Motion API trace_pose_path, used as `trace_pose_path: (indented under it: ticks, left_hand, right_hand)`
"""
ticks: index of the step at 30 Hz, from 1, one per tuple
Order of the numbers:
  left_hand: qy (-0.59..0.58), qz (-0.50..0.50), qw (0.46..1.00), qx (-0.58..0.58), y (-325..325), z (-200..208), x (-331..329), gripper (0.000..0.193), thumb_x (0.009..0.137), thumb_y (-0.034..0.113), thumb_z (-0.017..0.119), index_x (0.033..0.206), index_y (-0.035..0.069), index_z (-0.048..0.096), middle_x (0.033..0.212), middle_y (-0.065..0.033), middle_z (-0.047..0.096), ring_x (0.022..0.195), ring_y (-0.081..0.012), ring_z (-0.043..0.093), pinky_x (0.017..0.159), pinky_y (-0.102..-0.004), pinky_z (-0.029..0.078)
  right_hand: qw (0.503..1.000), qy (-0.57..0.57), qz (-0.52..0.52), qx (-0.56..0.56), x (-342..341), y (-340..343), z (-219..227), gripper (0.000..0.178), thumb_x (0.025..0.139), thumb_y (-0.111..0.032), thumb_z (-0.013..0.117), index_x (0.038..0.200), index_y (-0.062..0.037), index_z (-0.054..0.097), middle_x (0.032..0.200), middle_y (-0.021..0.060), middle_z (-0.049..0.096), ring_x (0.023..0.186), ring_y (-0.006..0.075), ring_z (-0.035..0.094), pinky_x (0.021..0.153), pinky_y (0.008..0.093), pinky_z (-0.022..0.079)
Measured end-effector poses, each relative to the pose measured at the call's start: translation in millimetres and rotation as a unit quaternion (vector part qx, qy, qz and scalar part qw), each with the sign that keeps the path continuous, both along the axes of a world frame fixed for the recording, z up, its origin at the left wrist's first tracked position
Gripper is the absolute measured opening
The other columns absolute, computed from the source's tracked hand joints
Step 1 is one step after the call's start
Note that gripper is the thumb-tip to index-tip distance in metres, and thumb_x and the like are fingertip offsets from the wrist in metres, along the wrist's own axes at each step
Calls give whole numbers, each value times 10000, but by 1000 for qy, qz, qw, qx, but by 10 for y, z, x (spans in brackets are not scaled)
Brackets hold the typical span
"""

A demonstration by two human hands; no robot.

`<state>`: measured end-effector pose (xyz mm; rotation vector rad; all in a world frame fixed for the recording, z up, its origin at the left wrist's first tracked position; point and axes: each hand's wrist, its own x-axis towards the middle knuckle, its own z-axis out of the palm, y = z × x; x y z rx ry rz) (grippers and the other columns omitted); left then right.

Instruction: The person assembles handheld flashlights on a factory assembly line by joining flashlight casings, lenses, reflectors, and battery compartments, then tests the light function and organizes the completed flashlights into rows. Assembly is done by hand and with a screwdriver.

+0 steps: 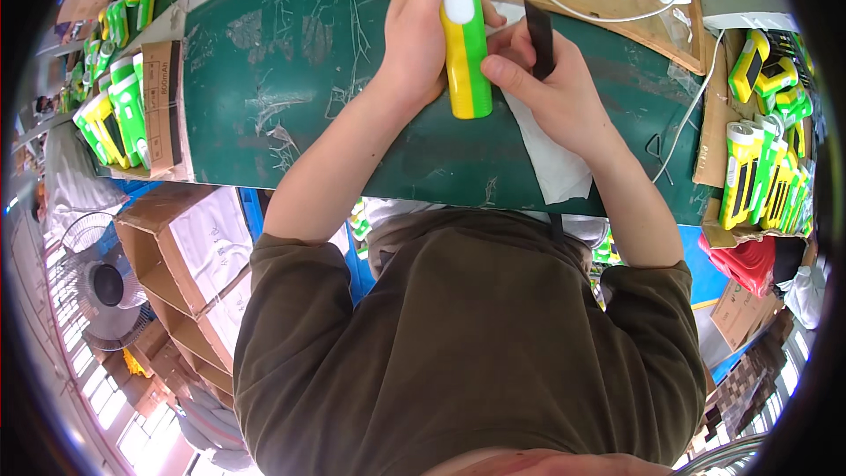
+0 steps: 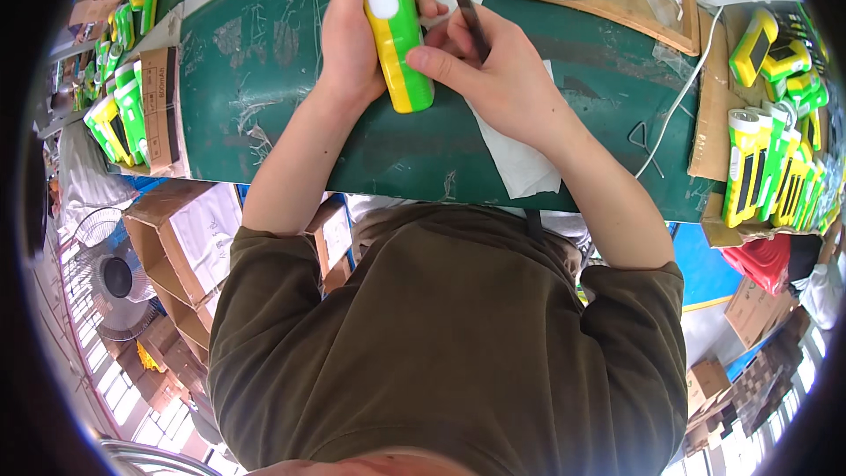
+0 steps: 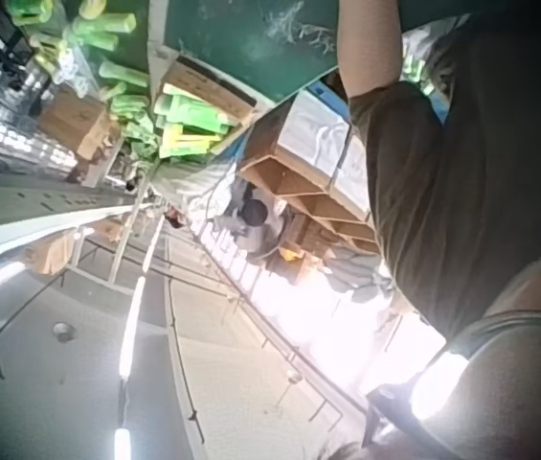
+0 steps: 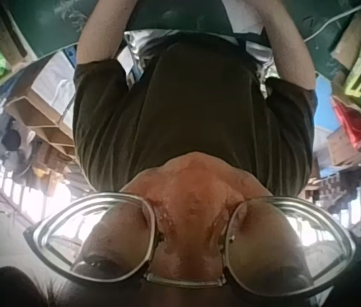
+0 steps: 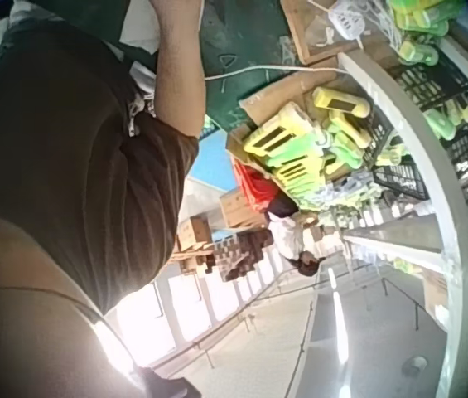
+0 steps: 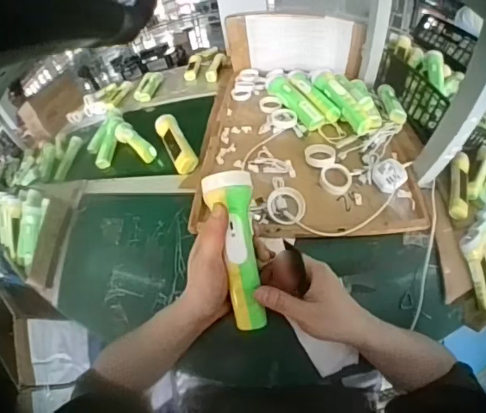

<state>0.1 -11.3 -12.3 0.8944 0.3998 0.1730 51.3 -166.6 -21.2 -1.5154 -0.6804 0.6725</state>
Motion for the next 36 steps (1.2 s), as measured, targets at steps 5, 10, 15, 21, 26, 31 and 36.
trace_pose_path:
  ticks: [5,10,15,21,26,31,36]
  left_hand:
    - [-35,52,990,123,-66,46,-1,521,1008,517,336,1057,43,546,770,-90,608,636,-194,627,578,-305,532]
    - [-32,39,996,70,-12,-118,-23,489,1018,502,321,1150,64,494,827,-70,596,639,-158,602,573,-269,513]
    - [-83,139,947,277,-107,-100,-65,454,1027,485,310,1171,78,449,812,-37,559,636,-112,546,568,-234,467]
    - [-76,141,948,274,-76,-91,-2,482,1032,488,252,1120,67,469,807,-36,550,648,-108,549,575,-239,467]
    - [-51,102,984,138,19,-156,62,507,1018,520,279,1112,66,485,840,-59,576,672,-141,584,593,-256,498]
    - [-41,65,988,134,-9,147,50,517,1004,533,326,1133,69,514,879,-77,600,737,-177,618,666,-305,533]
    - [-48,-61,985,-155,243,122,38,578,990,554,307,1127,57,567,901,-111,623,791,-244,629,767,-393,534]
  right_hand:
    - [997,71,-2,29,-3,51,-14,434,845,-184,751,739,-109,336,796,3,543,743,67,477,670,253,440]
    - [996,79,47,-12,12,43,-43,431,842,-149,756,770,-116,333,787,3,537,795,62,519,704,259,464]
    - [994,99,36,14,-39,120,70,461,824,-209,783,765,-112,337,723,-22,485,740,54,471,663,237,430]
    - [998,29,30,-38,71,112,-55,481,829,-271,783,741,-110,338,690,-34,437,696,57,403,646,222,392]
    - [998,32,50,-2,30,76,-59,415,885,-306,718,751,-92,389,734,-27,461,716,60,427,665,231,405]
    - [992,119,-9,41,-28,81,-10,285,966,-291,597,887,-19,557,775,-12,530,744,70,493,685,239,430]
    - [987,-124,-33,100,137,-106,13,197,903,-180,655,976,-6,598,799,4,562,732,67,499,698,234,432]
